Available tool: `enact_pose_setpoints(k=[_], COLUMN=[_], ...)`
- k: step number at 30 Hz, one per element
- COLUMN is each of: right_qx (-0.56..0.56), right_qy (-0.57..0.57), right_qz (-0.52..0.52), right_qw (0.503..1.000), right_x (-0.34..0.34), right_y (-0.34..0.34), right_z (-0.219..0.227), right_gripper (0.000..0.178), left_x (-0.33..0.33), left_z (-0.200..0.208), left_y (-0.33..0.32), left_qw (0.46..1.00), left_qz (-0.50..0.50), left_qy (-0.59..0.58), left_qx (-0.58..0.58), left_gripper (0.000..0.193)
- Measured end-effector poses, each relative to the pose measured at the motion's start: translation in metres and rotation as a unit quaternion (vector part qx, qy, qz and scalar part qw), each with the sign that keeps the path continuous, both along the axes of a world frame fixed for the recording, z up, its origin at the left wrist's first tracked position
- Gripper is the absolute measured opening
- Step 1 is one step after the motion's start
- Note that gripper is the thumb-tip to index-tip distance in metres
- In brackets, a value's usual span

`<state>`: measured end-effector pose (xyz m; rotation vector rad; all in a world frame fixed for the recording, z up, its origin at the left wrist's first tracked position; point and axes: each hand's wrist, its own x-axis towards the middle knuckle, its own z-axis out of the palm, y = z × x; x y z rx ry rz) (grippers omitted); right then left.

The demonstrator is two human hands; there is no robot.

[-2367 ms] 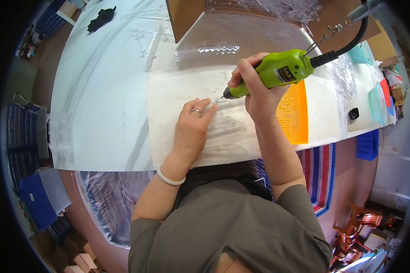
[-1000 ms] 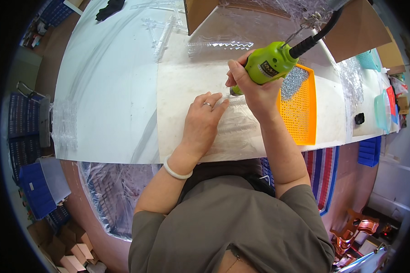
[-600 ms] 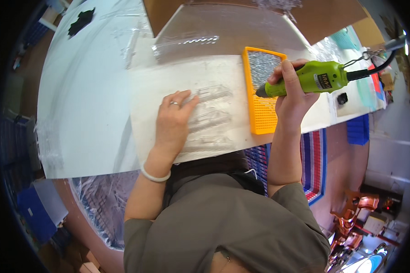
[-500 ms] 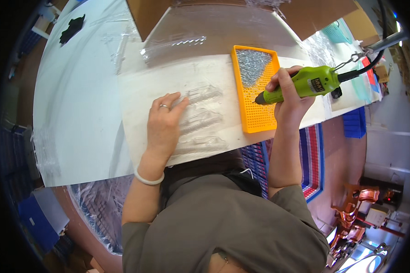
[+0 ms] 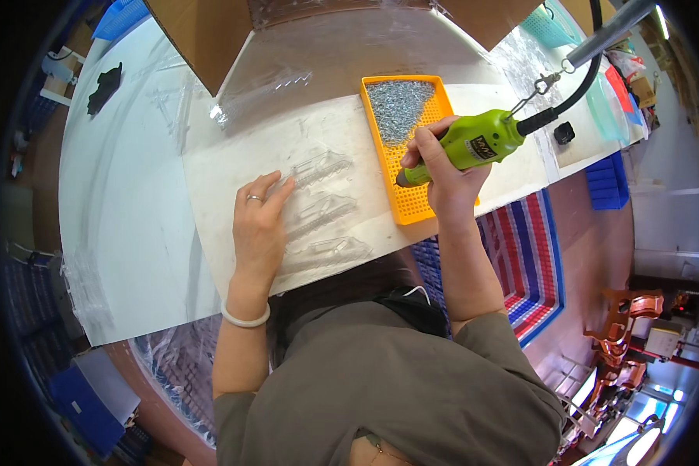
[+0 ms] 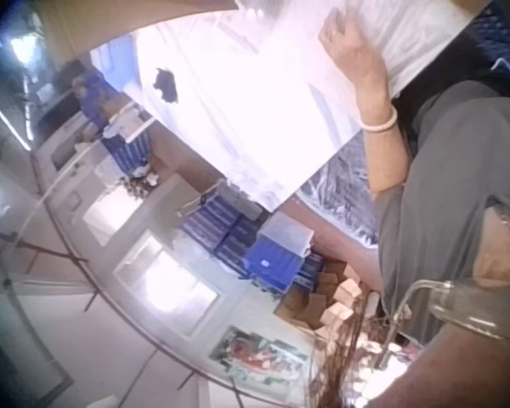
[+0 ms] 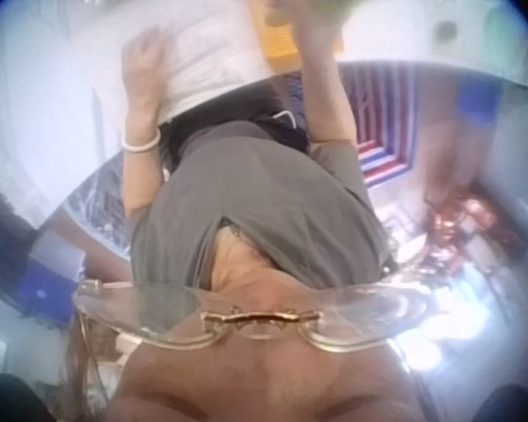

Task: The person is using an electric screwdriver to assemble or manipulate small metallic parts on plastic strips.

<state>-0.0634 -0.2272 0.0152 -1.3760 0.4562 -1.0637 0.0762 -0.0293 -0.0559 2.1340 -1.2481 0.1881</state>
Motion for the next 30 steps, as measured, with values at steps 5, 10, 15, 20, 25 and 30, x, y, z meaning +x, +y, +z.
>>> enact_pose_setpoints(k=[5, 10, 15, 20, 25, 30], right_qx=[0.003, -0.007, -0.008, -0.038, -0.004, -0.026], right_qy=[0.012, 0.006, 0.007, 0.039, 0.005, -0.097], right_qz=[0.003, -0.001, 0.021, 0.053, 0.025, 0.062], right_qw=[1.0, 1.0, 1.0, 0.997, 1.0, 0.993], right_x=[0.0, -0.001, -0.003, -0.001, -0.001, 0.017], right_y=[0.001, 0.001, 0.0, 0.004, -0.003, 0.005], right_z=[0.0, -0.001, -0.004, 0.0, 0.01, 0.037], right_gripper=[0.008, 0.008, 0.011, 0.013, 0.012, 0.009], left_x=[-0.001, -0.001, -0.001, -0.002, -0.003, -0.007], left_z=[0.001, 0.0, 0.001, 0.005, 0.015, 0.006], left_y=[0.001, 0.0, 0.001, 0.006, 0.012, 0.023], left_qw=[1.0, 1.0, 1.0, 0.995, 0.999, 0.997], left_qz=[0.005, 0.004, -0.003, 0.004, 0.018, 0.014], left_qy=[0.002, 0.003, -0.009, 0.099, -0.028, -0.069], left_qx=[0.01, 0.008, 0.011, 0.013, 0.029, 0.027], left_gripper=[0.037, 0.038, 0.037, 0.048, 0.043, 0.033])
